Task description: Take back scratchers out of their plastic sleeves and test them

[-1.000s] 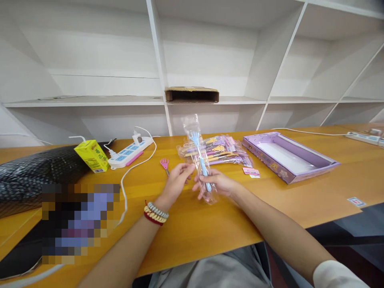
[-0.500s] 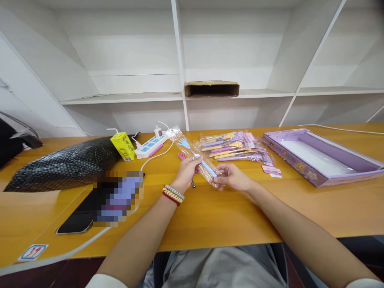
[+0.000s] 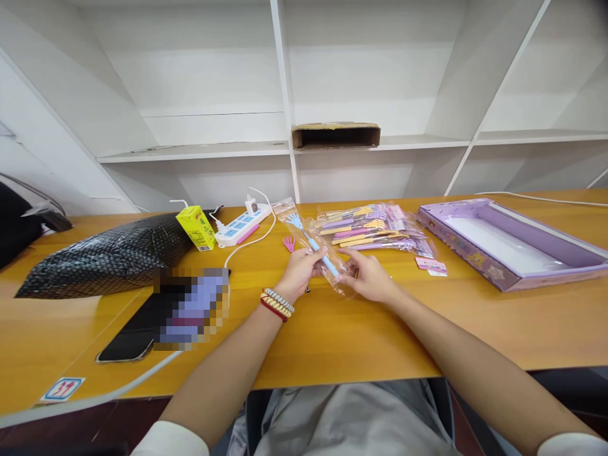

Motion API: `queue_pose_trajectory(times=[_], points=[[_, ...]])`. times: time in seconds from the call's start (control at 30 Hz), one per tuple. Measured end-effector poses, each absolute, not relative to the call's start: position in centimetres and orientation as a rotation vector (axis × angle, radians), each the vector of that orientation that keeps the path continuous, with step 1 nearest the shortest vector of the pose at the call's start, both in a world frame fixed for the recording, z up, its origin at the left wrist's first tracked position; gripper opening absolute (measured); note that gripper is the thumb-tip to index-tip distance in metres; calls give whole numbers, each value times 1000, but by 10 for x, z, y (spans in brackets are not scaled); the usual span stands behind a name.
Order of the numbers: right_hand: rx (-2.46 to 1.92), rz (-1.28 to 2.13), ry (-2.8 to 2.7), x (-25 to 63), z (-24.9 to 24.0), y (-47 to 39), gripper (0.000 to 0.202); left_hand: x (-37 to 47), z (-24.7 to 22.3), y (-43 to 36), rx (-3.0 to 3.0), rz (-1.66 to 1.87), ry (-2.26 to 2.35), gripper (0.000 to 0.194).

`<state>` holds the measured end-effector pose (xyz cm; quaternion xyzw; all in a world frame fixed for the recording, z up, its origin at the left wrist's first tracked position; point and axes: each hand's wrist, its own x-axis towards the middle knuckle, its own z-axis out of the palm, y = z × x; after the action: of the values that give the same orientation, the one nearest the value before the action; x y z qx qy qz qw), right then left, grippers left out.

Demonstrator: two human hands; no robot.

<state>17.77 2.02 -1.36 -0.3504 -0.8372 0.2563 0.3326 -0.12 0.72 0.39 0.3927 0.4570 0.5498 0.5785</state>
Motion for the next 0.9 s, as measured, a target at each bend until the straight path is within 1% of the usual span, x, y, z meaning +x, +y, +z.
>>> queue_pose_trajectory(times=[0.07, 0.17, 0.23, 0.3, 0.33, 0.37, 0.47, 0.53, 0.7, 0.9], points=[[-844, 791, -2156, 179, -11, 18, 64, -3, 5, 8, 902, 1294, 1068, 28], [-617, 1081, -2100, 184, -6, 17, 63, -8, 8, 9, 866, 1312, 1045, 26], [-446, 1272, -2091, 187, -4, 16, 67, -11, 9, 10, 842, 1325, 1032, 25], [-377, 1361, -2093, 187, -4, 16, 73, -14, 11, 11, 824, 1338, 1025, 23], [-401, 1352, -2091, 186, -5, 15, 74, -16, 11, 11, 821, 1342, 1025, 23], [-453, 1315, -2080, 185, -5, 15, 70, -17, 11, 11, 824, 1340, 1028, 22], [-627, 1151, -2037, 180, -6, 15, 42, -17, 11, 11, 879, 1303, 1048, 23], [-689, 1077, -2044, 178, -5, 17, 29, -15, 12, 10, 916, 1282, 1054, 24], [-718, 900, -2057, 176, -4, 21, 26, -9, 14, 6, 924, 1272, 1042, 21], [-864, 1081, -1795, 171, -16, 25, 31, -6, 13, 6, 945, 1292, 1031, 22]])
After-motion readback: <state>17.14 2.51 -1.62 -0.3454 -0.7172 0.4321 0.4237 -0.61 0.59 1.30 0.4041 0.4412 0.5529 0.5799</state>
